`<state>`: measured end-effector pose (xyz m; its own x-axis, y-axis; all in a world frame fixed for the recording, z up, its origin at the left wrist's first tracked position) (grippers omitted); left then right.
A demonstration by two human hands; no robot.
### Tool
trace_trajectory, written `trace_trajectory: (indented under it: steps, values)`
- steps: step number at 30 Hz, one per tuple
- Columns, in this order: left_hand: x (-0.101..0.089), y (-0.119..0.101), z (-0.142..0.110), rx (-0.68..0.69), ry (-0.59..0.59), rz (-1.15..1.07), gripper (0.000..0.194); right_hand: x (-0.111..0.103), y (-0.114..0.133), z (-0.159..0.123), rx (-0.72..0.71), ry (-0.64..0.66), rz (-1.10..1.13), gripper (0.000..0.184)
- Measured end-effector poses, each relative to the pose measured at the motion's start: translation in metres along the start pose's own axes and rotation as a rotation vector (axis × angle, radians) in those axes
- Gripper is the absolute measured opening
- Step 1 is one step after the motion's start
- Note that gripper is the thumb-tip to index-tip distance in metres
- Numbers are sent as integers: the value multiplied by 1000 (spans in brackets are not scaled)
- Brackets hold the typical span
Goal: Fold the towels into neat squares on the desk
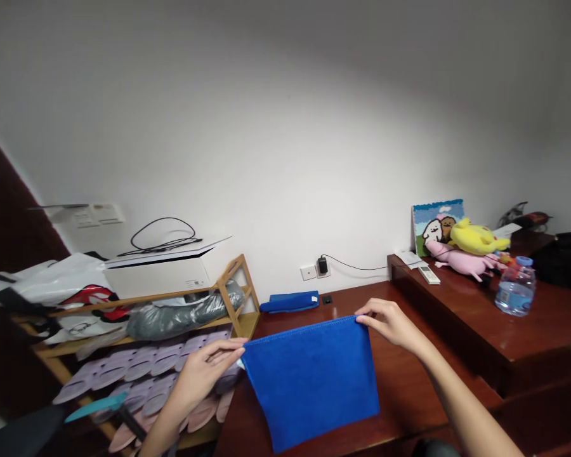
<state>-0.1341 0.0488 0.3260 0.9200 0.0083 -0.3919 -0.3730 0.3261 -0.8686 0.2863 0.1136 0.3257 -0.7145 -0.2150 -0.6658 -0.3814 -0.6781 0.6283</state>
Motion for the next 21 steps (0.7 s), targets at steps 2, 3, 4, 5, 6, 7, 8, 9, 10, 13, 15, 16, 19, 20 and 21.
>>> trace_trajectory:
  steps: [2, 3, 4, 5, 6, 7, 8, 9, 10, 13, 15, 16, 19, 20, 21]
  values:
    - [1, -4, 0, 23, -21, 16, 45, -4, 4, -5, -14, -24, -21, 38]
    - [2, -6, 0, 38, -33, 23, 44, -5, 6, -7, -17, -33, -31, 38]
    - [3, -8, 0, 53, -46, 27, 43, -6, 7, -9, -17, -41, -42, 37]
    - [5, -11, 0, 68, -55, 30, 43, -6, 9, -11, -18, -45, -56, 35]
    - [6, -13, 0, 80, -61, 31, 43, -7, 10, -13, -18, -51, -72, 34]
    - [6, -16, 0, 91, -67, 31, 43, -8, 12, -14, -21, -58, -89, 33]
    - [7, -19, -1, 100, -71, 29, 43, -9, 15, -16, -27, -66, -105, 32]
    - [6, -23, -2, 108, -73, 26, 42, -10, 18, -18, -35, -73, -117, 31]
    - [6, -26, -3, 116, -73, 21, 41, -11, 21, -20, -46, -82, -123, 30]
    - [3, -36, -9, 139, -70, -2, 36, -17, 31, -28, -72, -130, -117, 26]
    - [2, -39, -12, 143, -66, -32, 33, -22, 36, -33, -78, -169, -108, 24]
    - [1, -39, -14, 138, -68, -53, 32, -23, 37, -35, -77, -183, -104, 23]
    - [2, -31, -13, 96, -78, -108, 31, -26, 37, -36, -59, -190, -97, 22]
    - [3, -26, -11, 79, -80, -117, 32, -26, 34, -35, -49, -188, -97, 22]
    - [4, -21, -8, 64, -80, -122, 33, -25, 31, -34, -36, -183, -98, 24]
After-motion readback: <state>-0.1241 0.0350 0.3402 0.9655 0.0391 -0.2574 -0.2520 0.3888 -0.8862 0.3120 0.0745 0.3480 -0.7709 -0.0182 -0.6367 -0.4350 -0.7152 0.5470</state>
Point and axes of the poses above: each hand's wrist, its own z-axis towards the middle knuckle, its own x-axis out of the palm, y = z × x, the point moved 6 cm from there along z, towards the middle knuckle, and after that the axes turned 15 degrees about y, right-handed, at the moved point
